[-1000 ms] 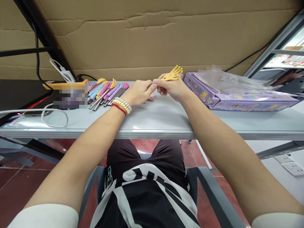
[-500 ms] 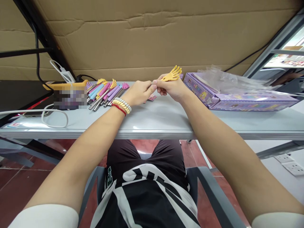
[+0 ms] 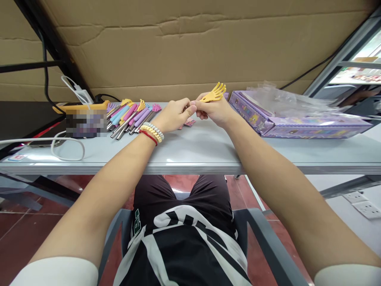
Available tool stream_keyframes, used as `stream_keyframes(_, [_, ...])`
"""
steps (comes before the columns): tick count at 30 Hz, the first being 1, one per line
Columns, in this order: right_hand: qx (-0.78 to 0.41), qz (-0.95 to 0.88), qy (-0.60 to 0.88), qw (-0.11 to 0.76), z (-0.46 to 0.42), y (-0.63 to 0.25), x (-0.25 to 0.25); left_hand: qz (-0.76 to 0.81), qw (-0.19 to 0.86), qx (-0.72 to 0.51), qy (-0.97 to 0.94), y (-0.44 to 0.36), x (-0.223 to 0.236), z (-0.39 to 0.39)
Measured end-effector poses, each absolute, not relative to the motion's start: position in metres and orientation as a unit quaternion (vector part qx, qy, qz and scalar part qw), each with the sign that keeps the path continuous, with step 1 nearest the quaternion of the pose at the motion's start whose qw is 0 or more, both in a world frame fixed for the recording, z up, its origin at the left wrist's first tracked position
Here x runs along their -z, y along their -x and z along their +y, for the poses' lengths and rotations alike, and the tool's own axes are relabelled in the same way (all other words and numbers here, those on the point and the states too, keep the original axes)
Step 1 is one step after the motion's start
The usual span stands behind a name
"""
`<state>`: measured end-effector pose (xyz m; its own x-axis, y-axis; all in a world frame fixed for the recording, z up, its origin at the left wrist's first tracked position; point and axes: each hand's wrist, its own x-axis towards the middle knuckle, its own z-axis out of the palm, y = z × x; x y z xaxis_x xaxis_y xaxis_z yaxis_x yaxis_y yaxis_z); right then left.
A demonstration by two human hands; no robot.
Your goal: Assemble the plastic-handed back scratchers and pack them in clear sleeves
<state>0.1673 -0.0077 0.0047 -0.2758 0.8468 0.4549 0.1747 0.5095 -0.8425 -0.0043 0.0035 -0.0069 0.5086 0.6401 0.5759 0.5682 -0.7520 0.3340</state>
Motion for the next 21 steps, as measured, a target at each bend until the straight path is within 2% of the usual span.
stream_keyframes(21, [-0.331, -0.685, 0.373, 0.531, -0.0109, -0.1659, -0.0087, 0.413, 0.005, -0.380, -0.827, 0.0027, 0.0056, 0.0049])
